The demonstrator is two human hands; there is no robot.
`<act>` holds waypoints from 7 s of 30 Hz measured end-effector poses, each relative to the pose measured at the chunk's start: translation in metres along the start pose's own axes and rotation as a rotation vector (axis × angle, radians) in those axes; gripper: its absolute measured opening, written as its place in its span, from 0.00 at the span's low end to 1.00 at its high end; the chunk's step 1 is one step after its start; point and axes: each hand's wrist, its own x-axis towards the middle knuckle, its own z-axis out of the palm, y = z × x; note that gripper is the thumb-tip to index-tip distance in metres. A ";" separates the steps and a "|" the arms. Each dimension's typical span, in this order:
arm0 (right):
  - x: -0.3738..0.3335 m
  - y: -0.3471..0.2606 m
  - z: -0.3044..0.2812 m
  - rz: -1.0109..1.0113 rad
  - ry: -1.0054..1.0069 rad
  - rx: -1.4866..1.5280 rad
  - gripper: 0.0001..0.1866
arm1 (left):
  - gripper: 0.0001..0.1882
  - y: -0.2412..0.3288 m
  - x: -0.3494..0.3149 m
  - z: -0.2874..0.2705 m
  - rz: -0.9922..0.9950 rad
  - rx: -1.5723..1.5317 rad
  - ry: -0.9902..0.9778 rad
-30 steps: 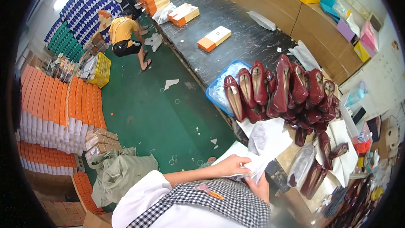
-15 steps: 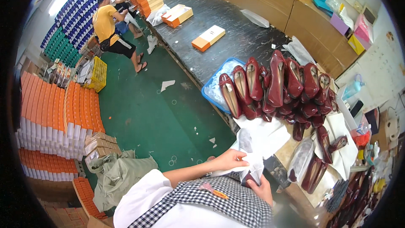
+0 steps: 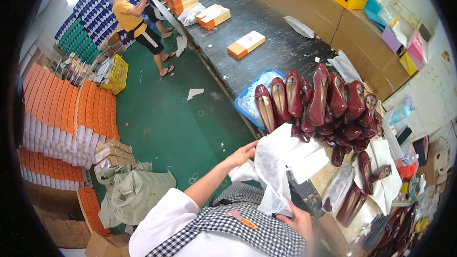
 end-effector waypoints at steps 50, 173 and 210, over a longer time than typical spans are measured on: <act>0.040 0.022 0.040 0.015 0.343 0.632 0.31 | 0.10 0.026 -0.065 0.087 -0.019 -0.358 -0.035; -0.023 0.086 -0.048 -0.002 0.291 -0.020 0.48 | 0.33 0.042 0.035 0.173 -0.247 0.471 -0.365; 0.044 -0.022 0.004 -0.116 0.275 0.846 0.26 | 0.09 0.126 -0.078 0.127 0.233 0.167 0.018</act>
